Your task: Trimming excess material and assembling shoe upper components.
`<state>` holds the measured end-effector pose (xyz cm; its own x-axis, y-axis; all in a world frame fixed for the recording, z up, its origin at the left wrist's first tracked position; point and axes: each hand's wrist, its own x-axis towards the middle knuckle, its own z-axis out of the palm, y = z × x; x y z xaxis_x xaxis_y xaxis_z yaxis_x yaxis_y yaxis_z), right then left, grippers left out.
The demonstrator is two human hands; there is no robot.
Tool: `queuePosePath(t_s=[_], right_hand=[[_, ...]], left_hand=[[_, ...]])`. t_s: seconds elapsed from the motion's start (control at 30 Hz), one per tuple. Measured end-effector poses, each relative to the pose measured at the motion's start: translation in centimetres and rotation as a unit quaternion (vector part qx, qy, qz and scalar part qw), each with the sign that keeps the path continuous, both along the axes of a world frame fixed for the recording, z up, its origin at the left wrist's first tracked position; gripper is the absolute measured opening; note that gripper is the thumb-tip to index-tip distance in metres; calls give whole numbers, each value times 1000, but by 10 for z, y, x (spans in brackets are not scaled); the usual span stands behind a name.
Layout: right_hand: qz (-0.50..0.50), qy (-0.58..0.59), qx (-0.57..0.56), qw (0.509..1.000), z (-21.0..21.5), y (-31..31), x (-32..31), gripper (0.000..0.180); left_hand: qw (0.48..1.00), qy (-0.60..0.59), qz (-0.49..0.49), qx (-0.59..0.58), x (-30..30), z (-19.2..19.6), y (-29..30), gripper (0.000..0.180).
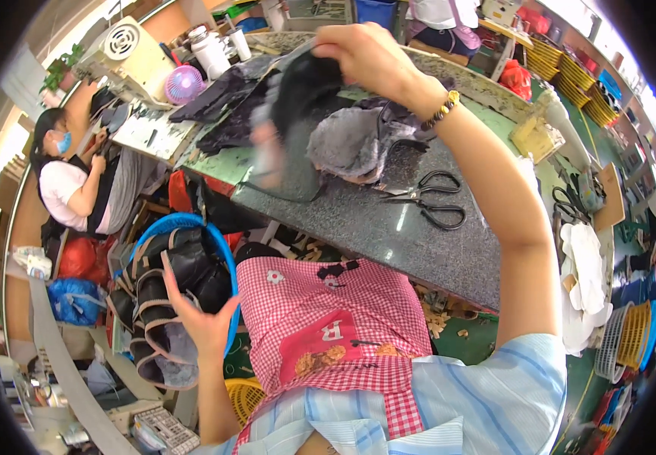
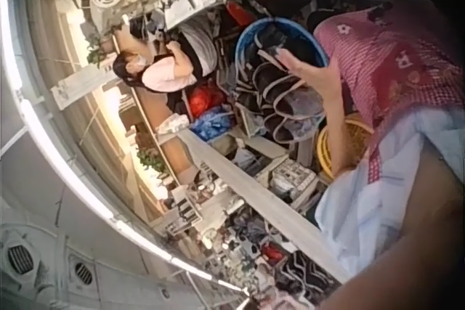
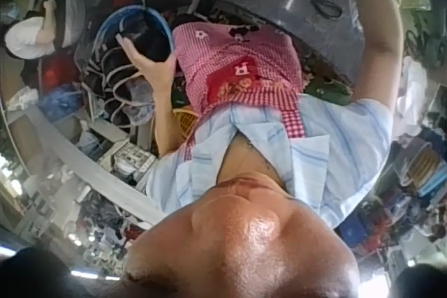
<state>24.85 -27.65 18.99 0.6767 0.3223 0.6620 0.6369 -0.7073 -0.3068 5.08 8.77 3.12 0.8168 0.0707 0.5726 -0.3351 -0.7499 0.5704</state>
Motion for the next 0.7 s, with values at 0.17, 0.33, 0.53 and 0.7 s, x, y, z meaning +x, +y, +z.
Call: queuePosePath(t_s=[0.17,0.33,0.53,0.7], right_hand=[[245,273,113,923,10,81,-104,5],[371,418,140,817,-66,67,-137,27],[392,258,-9,883,-120,64,-216,26],[363,562,11,743,-125,30,-229,35]], left_hand=[[945,-255,-63,194,27,86,14,94],[966,15,-217,142,-22,143,13,21],[803,486,-234,-252,-35,26,21,25],[551,643,-213,-487,-66,-66,-27,38]])
